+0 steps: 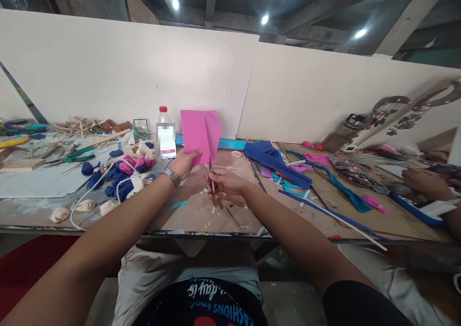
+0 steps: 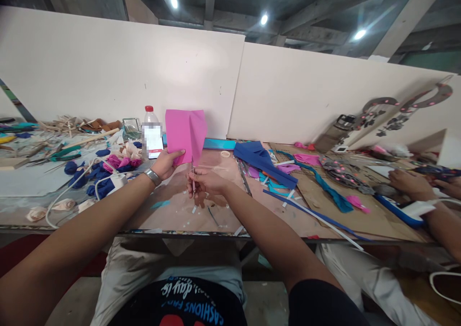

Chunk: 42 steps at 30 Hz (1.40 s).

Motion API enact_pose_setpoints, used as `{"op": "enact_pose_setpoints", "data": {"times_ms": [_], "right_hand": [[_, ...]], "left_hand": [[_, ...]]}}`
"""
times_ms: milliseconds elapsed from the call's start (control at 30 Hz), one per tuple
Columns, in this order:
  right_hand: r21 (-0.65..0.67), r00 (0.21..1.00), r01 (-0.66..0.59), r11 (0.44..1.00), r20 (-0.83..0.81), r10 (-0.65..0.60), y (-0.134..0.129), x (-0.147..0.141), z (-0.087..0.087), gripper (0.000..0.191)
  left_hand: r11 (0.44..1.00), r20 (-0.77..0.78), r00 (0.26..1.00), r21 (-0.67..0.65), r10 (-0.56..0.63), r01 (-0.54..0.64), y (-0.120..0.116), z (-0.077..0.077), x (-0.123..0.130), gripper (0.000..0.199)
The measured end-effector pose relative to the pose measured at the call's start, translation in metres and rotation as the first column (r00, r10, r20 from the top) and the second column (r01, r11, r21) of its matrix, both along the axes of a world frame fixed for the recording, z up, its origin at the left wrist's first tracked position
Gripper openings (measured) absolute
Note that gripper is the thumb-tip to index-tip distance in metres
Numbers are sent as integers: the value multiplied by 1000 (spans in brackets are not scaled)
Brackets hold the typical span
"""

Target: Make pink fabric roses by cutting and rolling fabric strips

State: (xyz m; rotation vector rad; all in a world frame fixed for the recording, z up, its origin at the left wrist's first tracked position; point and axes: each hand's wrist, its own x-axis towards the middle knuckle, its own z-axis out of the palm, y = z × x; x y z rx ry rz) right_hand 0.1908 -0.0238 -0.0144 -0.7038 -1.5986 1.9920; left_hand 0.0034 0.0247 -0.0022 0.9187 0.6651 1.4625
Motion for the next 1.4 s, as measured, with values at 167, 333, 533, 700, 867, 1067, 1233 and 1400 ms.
{"op": "enact_pose_setpoints", "data": {"times_ms": [167, 333, 533, 700, 867, 1067, 1233, 1400], "right_hand": [[17, 1000, -9, 1000, 1, 9, 2, 0, -1, 40], [16, 1000, 1, 1000, -11, -1, 3, 0, -1, 40], [-11, 999, -10, 1000, -48, 9, -1, 0, 3, 33], [-30, 999, -13, 999, -44, 12, -2, 1, 5, 33], [0, 998, -26, 1000, -61, 26, 1, 2, 1, 32], [20, 998, -19, 1000, -55, 20, 2, 1, -3, 33], [34, 999, 12, 999, -38, -11, 3, 1, -4, 35], [36, 999, 22, 999, -37, -21, 4, 1, -4, 36]], "left_hand": [[1000, -2, 1000, 3, -15, 15, 1, -1, -1, 63], [1000, 6, 1000, -5, -6, 6, 1, 0, -1, 67], [1000, 6, 1000, 13, -7, 7, 1, 0, -1, 69], [1000, -2, 1000, 18, -8, 8, 1, -1, -1, 67], [1000, 13, 1000, 20, 7, -7, 2, 0, -1, 71], [999, 7, 1000, 32, 20, -20, 3, -1, -1, 73], [1000, -1, 1000, 28, 11, -11, 2, -1, 0, 71], [999, -6, 1000, 32, 9, -9, 1, -2, 1, 69]]}}
